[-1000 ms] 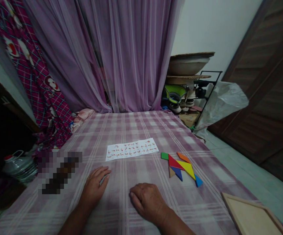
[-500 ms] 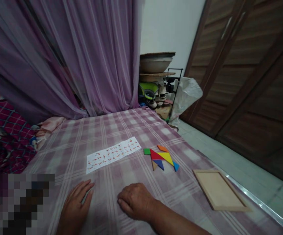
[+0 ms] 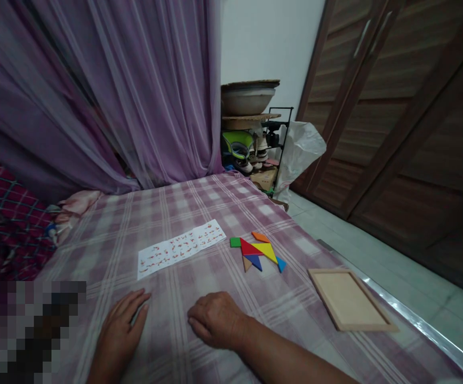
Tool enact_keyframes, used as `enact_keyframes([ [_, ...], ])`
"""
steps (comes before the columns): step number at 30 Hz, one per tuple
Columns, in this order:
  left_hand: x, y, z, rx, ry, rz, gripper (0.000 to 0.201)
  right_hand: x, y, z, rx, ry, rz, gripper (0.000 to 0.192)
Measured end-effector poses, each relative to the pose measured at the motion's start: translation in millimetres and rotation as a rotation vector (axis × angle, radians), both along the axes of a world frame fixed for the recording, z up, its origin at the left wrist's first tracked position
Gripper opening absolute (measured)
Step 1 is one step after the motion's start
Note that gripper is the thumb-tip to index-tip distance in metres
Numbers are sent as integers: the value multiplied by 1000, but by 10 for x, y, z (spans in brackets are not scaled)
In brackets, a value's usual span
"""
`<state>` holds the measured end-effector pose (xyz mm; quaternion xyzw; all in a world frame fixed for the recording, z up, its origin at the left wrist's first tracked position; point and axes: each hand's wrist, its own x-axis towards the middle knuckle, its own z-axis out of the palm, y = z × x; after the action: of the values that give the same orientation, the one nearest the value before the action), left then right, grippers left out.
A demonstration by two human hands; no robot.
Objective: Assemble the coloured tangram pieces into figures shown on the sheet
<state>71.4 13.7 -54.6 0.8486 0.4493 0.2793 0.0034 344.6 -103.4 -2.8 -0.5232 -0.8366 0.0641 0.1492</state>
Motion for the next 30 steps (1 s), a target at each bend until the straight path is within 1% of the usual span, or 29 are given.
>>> enact_keyframes([
  [7, 64, -104, 73, -14, -20, 40, 39, -30, -34, -5, 5, 34, -9, 17],
  [15, 115, -163, 126, -48, -49, 45, 32, -42, -52, -22, 6, 51, -19, 16],
  [18, 121, -175, 130, -55, -55, 56, 30, -54, -96, 27, -6, 30, -6, 16],
  [21, 137, -201, 160, -69, -47, 72, 30, 21, -188, 148, -22, 21, -21, 18],
  [23, 190, -227, 206, -76, -47, 75, 30, 180, -255, 258, -32, 29, -93, 20],
  [25, 309, -251, 274, -80, -43, 26, 30, 439, -307, 372, -65, 32, -206, 19],
  [27, 513, -264, 357, -79, -23, -72, 31, 771, -345, 472, -92, 38, -392, 21],
  [30, 970, -262, 492, -73, 30, -247, 33, 1267, -394, 567, -90, -2, -725, 26],
])
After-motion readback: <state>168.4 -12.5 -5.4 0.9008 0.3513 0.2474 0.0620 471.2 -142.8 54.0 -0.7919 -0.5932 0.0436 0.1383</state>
